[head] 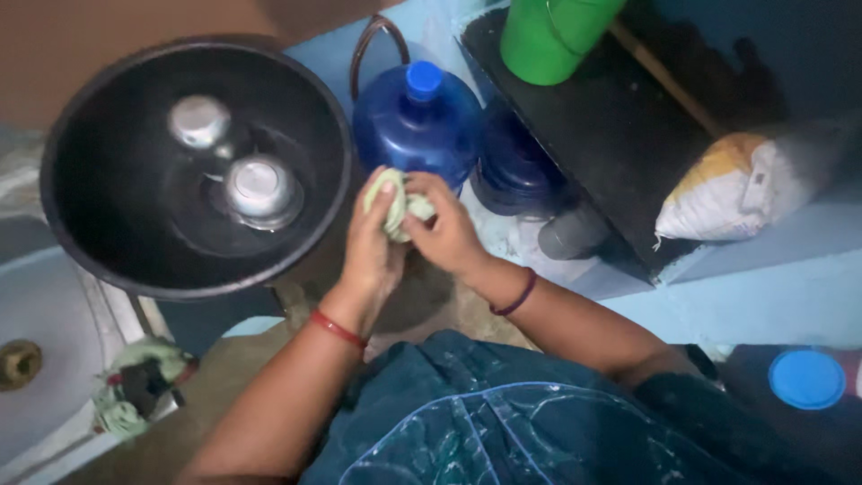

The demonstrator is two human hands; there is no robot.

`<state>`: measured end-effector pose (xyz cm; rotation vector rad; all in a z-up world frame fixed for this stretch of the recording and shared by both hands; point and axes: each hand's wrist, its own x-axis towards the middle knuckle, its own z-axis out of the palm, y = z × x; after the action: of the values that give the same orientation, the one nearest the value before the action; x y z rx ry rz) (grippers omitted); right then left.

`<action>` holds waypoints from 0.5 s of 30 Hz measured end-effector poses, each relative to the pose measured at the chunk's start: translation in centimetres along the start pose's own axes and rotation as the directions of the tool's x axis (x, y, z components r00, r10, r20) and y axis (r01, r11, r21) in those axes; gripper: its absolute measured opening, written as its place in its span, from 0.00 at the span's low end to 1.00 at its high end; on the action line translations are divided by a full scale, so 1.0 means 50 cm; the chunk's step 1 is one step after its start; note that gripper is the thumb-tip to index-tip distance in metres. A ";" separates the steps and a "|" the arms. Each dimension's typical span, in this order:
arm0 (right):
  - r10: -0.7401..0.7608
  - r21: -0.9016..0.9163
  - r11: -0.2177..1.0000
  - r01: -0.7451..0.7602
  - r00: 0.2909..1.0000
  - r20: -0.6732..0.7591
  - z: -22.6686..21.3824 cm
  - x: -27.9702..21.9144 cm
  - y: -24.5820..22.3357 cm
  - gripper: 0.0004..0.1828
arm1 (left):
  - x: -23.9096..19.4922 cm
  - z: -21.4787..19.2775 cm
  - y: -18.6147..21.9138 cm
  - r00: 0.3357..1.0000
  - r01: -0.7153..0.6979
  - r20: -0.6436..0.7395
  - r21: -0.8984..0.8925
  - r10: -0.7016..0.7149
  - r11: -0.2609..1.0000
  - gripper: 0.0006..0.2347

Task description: The person wipes a green bucket, wooden rolling pins, and metal containers with a cloth, then washes the cloth in the sink and rinses their hands. They also move a bag of flour and a metal pot on the counter.

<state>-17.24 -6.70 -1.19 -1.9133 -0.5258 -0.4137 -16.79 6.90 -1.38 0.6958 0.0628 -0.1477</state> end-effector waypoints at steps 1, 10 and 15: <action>-0.072 -0.071 0.995 0.074 0.997 0.022 0.019 0.011 -0.016 0.18 | 0.003 -0.022 0.021 0.999 -0.025 -0.028 0.025 0.026 0.999 0.23; 0.015 -0.085 0.996 -0.022 0.997 -0.077 0.079 0.115 -0.010 0.16 | 0.064 -0.114 0.179 0.991 0.120 -0.066 0.078 -0.115 0.990 0.19; 0.276 0.094 0.961 -0.259 0.894 -0.352 0.013 0.152 0.102 0.17 | 0.128 -0.085 0.204 0.982 0.187 -0.005 0.069 -0.188 0.980 0.22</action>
<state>-8.10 -6.58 -1.48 -1.7779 -0.0246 -0.5532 -8.90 16.64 1.13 0.7588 0.1220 -0.3328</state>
